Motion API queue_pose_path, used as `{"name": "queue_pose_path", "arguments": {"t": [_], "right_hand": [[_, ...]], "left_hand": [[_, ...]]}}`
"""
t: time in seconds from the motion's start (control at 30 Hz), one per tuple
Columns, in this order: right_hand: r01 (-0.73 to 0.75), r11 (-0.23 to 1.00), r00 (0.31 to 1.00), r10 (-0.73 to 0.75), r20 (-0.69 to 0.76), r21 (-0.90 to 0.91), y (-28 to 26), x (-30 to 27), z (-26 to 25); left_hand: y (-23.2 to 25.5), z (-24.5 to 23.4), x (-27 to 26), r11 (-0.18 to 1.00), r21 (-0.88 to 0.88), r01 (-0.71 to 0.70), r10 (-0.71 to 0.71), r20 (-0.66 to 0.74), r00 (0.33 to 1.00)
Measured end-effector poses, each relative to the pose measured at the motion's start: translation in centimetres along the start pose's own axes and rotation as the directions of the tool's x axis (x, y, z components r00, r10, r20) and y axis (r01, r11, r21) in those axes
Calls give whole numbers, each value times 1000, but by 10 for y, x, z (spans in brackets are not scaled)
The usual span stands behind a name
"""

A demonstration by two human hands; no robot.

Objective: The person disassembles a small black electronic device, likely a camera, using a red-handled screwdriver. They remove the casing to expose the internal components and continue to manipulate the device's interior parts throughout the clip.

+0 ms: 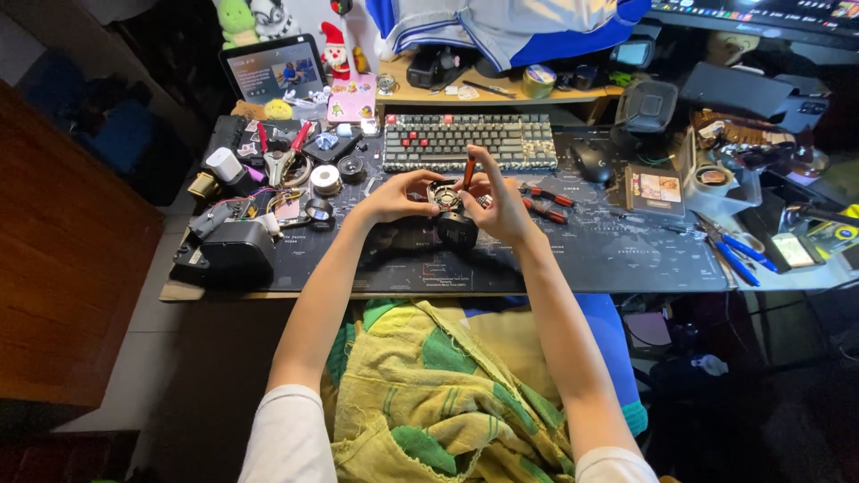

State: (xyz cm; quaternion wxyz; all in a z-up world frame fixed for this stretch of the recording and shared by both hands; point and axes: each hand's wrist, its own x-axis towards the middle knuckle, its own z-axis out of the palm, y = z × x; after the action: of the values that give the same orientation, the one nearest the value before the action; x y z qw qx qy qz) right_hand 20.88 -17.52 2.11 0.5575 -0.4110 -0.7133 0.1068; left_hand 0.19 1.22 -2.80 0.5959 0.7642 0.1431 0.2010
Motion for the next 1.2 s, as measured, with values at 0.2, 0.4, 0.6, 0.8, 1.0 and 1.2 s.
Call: {"name": "queue_pose_path", "arguments": {"t": [0.2,0.4,0.6,0.8,1.0,1.2], "right_hand": [[-5,1000,1000,5,1,0,0,2,-3],[-44,999,999,44,-8,4,18,-3,0],[-73,997,997,73,20,39,7,-3,-1],[-97,994,995,94,44,56,9,-3,-4],[-97,993,995,94,46,72,14,-3,-4],[-87,994,996,84,38,70,8,-3,-3]], "left_hand": [[-6,0,3,1000,8,-3,3,-4,1000],[-4,0,3,1000,-2,27,-27,-5,1000],[2,1,1,1000,5,25,-25,-8,1000],[5,1,1,1000,-2,9,-9,-6,1000],[5,1,0,1000,7,8,-8,-8,1000],[2,0,1,1000,11,21,-21,-7,1000]]}}
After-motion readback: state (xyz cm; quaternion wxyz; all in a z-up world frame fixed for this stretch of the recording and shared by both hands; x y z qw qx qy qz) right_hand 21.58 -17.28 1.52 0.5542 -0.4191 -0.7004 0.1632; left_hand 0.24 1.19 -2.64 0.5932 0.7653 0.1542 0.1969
